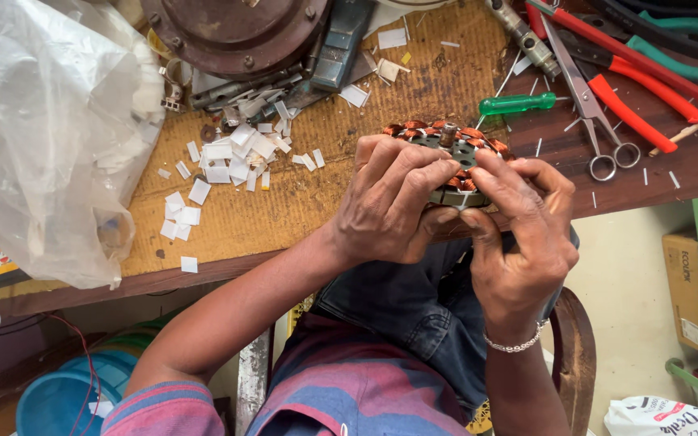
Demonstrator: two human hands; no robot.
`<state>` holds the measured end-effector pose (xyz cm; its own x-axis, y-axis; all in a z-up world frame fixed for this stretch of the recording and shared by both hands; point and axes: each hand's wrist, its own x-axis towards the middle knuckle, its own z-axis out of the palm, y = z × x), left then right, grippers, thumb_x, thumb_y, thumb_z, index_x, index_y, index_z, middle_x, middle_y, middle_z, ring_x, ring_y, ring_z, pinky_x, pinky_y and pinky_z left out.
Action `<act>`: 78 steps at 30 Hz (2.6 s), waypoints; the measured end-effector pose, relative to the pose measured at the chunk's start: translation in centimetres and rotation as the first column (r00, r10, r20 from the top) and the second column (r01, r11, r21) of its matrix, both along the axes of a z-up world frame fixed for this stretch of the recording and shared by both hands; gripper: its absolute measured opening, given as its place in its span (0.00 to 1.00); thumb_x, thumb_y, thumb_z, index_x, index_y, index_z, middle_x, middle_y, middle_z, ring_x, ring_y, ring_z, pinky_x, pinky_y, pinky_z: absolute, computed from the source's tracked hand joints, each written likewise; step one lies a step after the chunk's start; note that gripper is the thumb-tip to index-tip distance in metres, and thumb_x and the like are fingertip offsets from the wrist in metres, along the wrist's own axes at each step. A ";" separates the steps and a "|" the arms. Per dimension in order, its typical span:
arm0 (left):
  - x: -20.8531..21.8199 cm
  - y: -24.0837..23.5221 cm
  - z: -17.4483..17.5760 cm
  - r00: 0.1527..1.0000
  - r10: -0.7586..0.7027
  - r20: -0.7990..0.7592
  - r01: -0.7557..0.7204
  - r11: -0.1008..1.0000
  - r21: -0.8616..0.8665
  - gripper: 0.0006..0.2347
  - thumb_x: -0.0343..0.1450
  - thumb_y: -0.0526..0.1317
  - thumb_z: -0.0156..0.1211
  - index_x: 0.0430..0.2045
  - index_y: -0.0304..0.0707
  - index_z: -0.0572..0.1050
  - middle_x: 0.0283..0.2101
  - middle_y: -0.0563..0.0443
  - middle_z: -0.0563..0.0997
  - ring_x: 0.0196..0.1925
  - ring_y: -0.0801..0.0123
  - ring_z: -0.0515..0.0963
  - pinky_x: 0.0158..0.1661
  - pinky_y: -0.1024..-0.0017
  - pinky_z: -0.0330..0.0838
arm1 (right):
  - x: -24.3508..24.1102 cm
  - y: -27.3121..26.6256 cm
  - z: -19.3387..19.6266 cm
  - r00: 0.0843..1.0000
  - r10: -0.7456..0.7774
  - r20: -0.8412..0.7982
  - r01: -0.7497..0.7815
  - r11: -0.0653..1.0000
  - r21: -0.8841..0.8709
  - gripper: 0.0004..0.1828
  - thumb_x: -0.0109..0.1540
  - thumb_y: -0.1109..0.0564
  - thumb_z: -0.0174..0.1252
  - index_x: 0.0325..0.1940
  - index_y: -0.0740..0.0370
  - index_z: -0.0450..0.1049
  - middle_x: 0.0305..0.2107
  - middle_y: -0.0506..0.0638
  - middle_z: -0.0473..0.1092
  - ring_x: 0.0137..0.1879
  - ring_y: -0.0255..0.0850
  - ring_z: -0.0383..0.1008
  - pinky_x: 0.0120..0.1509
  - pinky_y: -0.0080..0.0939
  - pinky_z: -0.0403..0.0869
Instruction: The person inserts small white insulating pieces into the slots of a copper-wound rotor using a green-handled screwdriver and their fingers. They repeatedly pick up insulators from the table, place them into the rotor, and adjust the rotor's position to access different slots.
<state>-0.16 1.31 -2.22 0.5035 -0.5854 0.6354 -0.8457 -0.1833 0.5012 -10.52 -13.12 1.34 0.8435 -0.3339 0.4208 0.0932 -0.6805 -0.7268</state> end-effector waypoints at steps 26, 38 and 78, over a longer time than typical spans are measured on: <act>0.8 0.6 -0.9 1.000 0.000 0.022 0.001 1.000 -0.029 0.17 0.76 0.50 0.61 0.50 0.35 0.72 0.49 0.47 0.78 0.50 0.55 0.77 0.52 0.58 0.67 | 0.5 1.2 0.9 1.000 -0.020 -0.023 0.019 0.998 -0.064 0.14 0.71 0.52 0.64 0.56 0.64 0.79 0.53 0.51 0.78 0.61 0.47 0.69 0.65 0.43 0.72; 0.6 0.2 -1.5 0.999 0.033 0.028 -0.031 0.997 -0.065 0.17 0.78 0.52 0.54 0.49 0.36 0.71 0.49 0.47 0.78 0.48 0.55 0.77 0.53 0.56 0.67 | 0.3 1.1 -0.2 1.000 -0.028 0.005 0.029 0.997 -0.072 0.17 0.74 0.48 0.60 0.59 0.63 0.78 0.55 0.50 0.77 0.62 0.46 0.68 0.70 0.44 0.71; 1.5 2.2 2.7 0.994 0.031 -0.104 -0.016 0.991 0.136 0.19 0.69 0.31 0.66 0.55 0.36 0.70 0.48 0.48 0.75 0.49 0.53 0.71 0.54 0.59 0.70 | 3.3 -3.0 -3.0 0.958 0.244 0.147 -0.231 0.967 -0.105 0.25 0.71 0.48 0.70 0.65 0.62 0.70 0.58 0.53 0.74 0.66 0.46 0.75 0.73 0.44 0.75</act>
<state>1.38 3.55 0.49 0.5783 -0.6495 0.4937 -0.7839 -0.2746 0.5568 -7.23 -16.17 -1.62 0.8147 -0.0890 0.5730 0.3683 -0.6838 -0.6299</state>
